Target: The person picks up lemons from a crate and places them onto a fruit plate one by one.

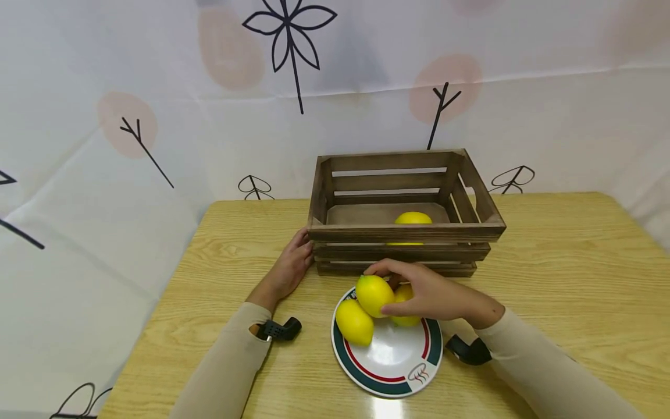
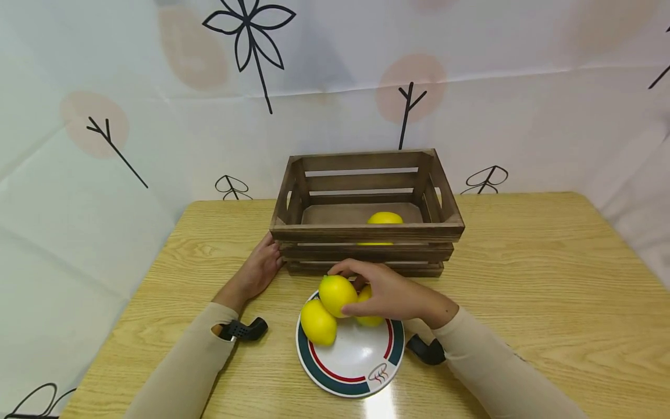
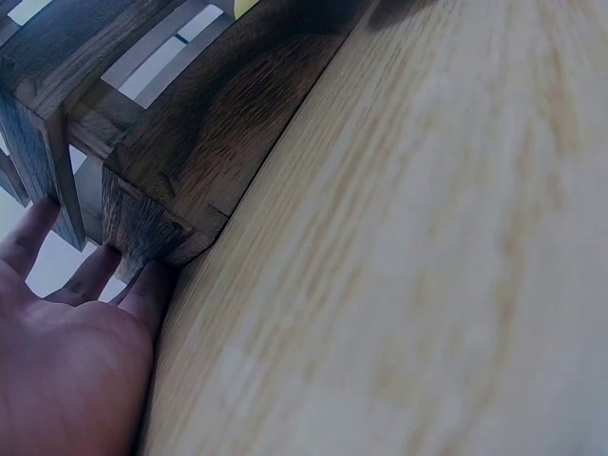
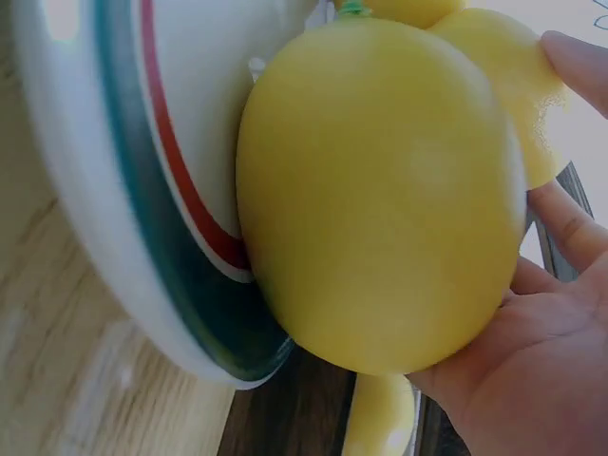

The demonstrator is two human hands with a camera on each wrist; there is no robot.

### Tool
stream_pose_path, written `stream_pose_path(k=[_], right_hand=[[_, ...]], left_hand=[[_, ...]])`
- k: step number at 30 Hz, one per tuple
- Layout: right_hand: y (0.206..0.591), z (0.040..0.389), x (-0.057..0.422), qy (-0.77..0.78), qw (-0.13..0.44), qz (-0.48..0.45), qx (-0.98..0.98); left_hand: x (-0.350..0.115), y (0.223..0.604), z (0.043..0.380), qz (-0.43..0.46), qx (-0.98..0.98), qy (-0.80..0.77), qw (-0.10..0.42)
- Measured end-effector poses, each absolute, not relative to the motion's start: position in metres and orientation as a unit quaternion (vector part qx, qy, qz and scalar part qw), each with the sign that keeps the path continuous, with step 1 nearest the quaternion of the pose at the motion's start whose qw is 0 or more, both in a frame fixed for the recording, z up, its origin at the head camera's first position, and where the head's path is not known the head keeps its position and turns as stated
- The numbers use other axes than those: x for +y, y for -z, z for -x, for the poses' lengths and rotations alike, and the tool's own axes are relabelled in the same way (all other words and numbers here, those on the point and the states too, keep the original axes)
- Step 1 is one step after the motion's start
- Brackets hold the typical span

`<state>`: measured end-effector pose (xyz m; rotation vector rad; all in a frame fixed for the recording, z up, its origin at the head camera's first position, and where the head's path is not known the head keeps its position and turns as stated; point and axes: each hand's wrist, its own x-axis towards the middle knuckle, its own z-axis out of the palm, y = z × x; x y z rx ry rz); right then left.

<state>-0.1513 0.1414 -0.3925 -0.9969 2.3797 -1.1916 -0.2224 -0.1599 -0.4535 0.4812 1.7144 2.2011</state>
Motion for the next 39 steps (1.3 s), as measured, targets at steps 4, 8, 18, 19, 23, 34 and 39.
stream_pose_path(k=[4, 8, 18, 19, 23, 34, 39], right_hand=[[0.396, 0.152, 0.14, 0.411, 0.152, 0.347, 0.829], [0.397, 0.152, 0.14, 0.409, 0.152, 0.348, 0.83], [0.398, 0.153, 0.139, 0.392, 0.15, 0.348, 0.838], [0.398, 0.153, 0.139, 0.389, 0.15, 0.348, 0.84], [0.401, 0.153, 0.138, 0.38, 0.151, 0.348, 0.843], [0.405, 0.152, 0.139, 0.377, 0.151, 0.347, 0.845], [0.404, 0.152, 0.139, 0.374, 0.156, 0.346, 0.846]], left_hand=[[-0.16, 0.453, 0.222, -0.169, 0.598, -0.768, 0.156], [-0.16, 0.453, 0.222, -0.169, 0.599, -0.767, 0.157], [-0.161, 0.453, 0.223, -0.17, 0.602, -0.764, 0.158], [-0.161, 0.453, 0.223, -0.169, 0.601, -0.765, 0.158], [-0.161, 0.452, 0.222, -0.166, 0.599, -0.767, 0.16], [-0.16, 0.453, 0.223, -0.171, 0.596, -0.768, 0.162], [-0.161, 0.454, 0.223, -0.169, 0.596, -0.768, 0.162]])
